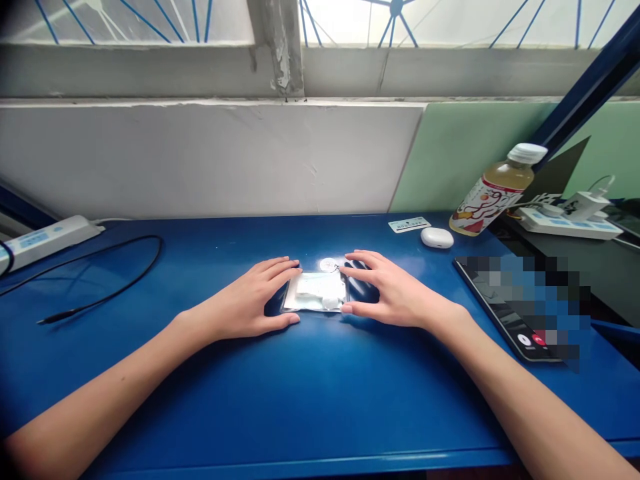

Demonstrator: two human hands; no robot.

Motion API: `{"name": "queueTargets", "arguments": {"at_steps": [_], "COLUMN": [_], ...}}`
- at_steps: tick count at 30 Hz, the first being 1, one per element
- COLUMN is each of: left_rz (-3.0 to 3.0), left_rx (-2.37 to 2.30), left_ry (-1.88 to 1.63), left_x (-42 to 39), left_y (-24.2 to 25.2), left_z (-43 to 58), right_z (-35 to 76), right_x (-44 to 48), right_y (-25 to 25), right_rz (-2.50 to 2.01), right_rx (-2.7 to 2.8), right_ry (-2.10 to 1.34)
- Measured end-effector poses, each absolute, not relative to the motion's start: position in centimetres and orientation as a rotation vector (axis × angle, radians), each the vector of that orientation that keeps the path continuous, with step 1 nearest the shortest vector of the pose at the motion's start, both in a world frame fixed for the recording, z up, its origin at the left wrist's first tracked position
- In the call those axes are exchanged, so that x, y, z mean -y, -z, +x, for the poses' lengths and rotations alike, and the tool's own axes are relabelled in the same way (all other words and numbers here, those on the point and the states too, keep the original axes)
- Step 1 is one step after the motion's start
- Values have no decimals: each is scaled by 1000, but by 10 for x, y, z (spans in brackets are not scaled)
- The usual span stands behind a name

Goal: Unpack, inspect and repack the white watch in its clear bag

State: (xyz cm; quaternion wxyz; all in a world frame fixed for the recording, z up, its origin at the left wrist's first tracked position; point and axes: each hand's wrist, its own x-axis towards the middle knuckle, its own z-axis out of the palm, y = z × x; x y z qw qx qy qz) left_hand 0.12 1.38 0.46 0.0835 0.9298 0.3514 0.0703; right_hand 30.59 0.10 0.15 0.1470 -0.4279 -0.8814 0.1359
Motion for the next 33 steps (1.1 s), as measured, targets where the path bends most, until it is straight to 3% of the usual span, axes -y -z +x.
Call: {"name": "queueTargets", "arguments": {"at_steps": [7, 12, 18, 25, 33], "left_rz": [2778, 2671, 2518, 2509, 2634], "left_rx": [-1025, -982, -1044, -1054, -1059], "left_ry": [-203, -399, -702, -530, -406], "left_x": [-16, -15, -6, -7, -11], "left_y": [-2, -6, -9, -4, -2], "left_z": [-1, 3, 9, 9, 7], "right_z": [303, 293, 284, 282, 292], "right_x": [1, 6, 11, 6, 7], "right_y": [-2, 0, -8, 0, 4], "right_rz": [-999, -867, -1169, -1242, -1214], "right_rx": [2581, 2341, 1854, 1719, 2336], "right_ry": [-311, -327, -707, -1108, -338]}}
